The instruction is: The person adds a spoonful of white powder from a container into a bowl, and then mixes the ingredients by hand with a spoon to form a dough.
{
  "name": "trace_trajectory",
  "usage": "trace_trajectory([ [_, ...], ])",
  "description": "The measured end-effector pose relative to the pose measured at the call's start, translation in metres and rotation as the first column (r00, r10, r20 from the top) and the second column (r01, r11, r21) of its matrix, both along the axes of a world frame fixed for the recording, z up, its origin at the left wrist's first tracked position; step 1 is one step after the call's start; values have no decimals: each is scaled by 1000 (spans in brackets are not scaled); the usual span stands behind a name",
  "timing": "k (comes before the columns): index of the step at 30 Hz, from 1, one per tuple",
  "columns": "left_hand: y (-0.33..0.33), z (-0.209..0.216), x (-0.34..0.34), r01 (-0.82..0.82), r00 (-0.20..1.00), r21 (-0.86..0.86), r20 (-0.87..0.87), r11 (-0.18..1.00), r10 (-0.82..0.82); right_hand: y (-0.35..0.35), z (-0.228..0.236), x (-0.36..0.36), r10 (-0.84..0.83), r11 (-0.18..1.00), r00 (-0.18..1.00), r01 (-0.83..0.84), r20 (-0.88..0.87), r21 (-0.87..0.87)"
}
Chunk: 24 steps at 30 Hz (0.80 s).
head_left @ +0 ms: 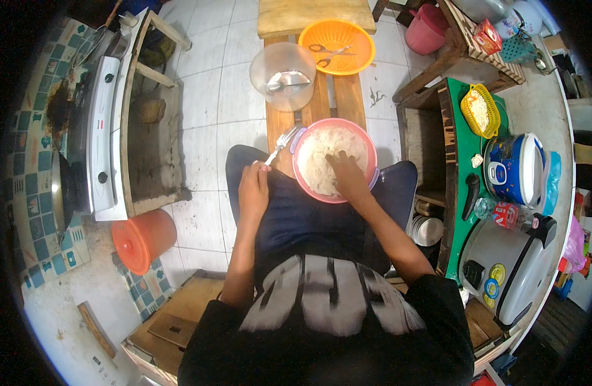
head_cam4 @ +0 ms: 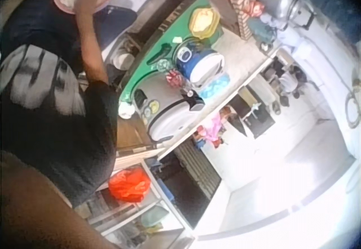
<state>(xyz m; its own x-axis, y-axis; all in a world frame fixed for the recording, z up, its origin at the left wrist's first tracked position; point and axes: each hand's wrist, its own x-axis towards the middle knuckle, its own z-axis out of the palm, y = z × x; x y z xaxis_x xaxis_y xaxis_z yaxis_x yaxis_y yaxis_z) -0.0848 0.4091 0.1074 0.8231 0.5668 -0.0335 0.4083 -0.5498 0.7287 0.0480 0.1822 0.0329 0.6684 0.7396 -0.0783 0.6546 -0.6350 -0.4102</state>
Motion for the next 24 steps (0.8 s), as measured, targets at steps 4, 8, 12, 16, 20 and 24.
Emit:
trace_trajectory([
  [4, 3, -2, -1, -7, 1000, -26, 1, 1000, 7, 4, -1, 3, -52, 999, 990, 50, -133, -14],
  [8, 15, -25, -12, -48, 999, 55, 11, 997, 48, -3, 7, 14, -112, 988, 941, 140, -319, 65],
  [12, 16, -40, -22, -90, 994, 76, -55, 993, 94, -7, 45, 15, -179, 983, 943, 184, -279, -10],
  [16, 4, -10, -16, -84, 996, -93, -29, 992, 81, -4, 90, 16, -141, 990, 949, 128, -282, -63],
  [20, -9, 26, -9, 177, 983, -99, -23, 979, -181, 1, 122, 19, -88, 965, 991, 109, -98, 237],
  [24, -16, 40, 4, 332, 939, -91, -63, 939, -338, 12, 123, 19, -25, 954, 998, 40, -53, 298],
])
